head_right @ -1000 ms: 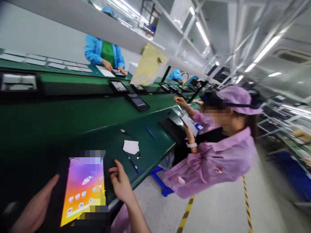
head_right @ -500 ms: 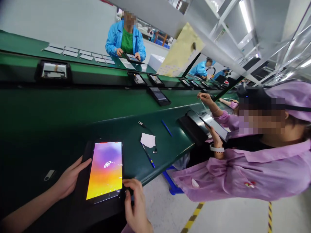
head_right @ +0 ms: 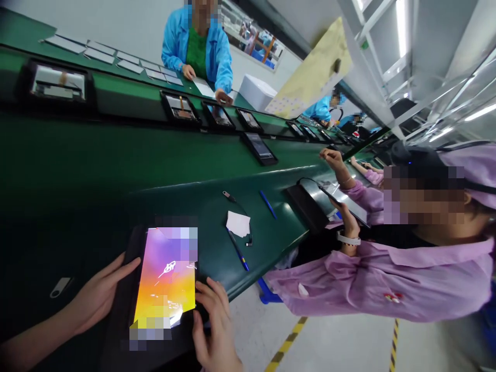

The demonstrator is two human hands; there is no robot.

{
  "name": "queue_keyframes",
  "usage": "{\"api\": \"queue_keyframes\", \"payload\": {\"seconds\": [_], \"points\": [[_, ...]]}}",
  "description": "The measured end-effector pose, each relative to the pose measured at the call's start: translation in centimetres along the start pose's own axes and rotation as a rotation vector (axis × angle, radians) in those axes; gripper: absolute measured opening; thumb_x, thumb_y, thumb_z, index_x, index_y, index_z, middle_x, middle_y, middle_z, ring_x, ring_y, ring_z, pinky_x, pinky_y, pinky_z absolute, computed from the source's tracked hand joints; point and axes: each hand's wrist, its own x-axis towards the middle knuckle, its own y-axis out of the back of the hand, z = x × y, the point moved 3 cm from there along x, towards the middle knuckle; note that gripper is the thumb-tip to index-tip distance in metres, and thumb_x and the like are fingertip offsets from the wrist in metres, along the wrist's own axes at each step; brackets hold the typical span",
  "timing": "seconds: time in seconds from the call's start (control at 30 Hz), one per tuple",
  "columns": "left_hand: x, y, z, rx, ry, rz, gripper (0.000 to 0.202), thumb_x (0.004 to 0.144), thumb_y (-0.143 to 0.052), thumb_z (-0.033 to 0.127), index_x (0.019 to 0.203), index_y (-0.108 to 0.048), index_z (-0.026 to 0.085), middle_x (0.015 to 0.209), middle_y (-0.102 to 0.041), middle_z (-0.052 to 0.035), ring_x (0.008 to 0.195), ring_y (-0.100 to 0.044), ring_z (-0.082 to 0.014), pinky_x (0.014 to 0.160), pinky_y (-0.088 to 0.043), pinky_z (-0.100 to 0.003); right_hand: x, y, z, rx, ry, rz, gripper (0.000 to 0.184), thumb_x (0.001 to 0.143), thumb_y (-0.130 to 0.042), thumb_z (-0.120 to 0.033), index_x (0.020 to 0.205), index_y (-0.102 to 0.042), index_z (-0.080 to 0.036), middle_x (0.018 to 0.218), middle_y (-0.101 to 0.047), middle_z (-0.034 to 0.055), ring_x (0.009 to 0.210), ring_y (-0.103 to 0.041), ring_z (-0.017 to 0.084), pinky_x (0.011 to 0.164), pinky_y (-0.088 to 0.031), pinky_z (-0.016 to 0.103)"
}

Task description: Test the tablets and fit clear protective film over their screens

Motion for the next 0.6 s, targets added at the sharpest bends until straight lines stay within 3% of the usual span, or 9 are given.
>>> {"api": "queue_keyframes", "payload": {"seconds": [0.23,0.43,0.6], "points": [[0.4,0.7,-0.5,0.012,0.043,-0.031,0.067,0.079,-0.075,0.037,0.139,-0.048,0.030,0.139,-0.058,-0.0017,0.127,-0.054,-0.0228,0.105,-0.048,-0.031,-2.5,-1.0,-0.4,0.009,0.011,0.165,0.042,0.090,-0.053,-0.012,0.130,-0.051,-0.027,0.122,-0.065,0.0096,0.117,-0.060,0.026,0.095,-0.054,0.045],[0.4,0.4,-0.4,0.001,0.060,-0.050,0.072,0.073,-0.080,0.040,0.137,-0.049,0.032,0.136,-0.060,-0.0011,0.128,-0.054,-0.0223,0.105,-0.047,-0.028,-2.2,-1.0,-1.6,-0.112,0.146,0.086,0.028,0.095,-0.058,-0.025,0.122,-0.058,-0.018,0.113,-0.063,0.0113,0.110,-0.059,0.024,0.091,-0.055,0.039],[0.1,0.0,0.1,0.021,0.062,-0.033,0.077,0.068,-0.083,0.042,0.137,-0.050,0.032,0.137,-0.059,-0.0011,0.130,-0.051,-0.0235,0.103,-0.050,-0.028,-1.7,-0.8,-1.8,-0.186,0.166,0.053,0.025,0.095,-0.058,-0.022,0.119,-0.060,-0.018,0.099,-0.061,0.0076,0.095,-0.060,0.020,0.085,-0.054,0.035]]}}
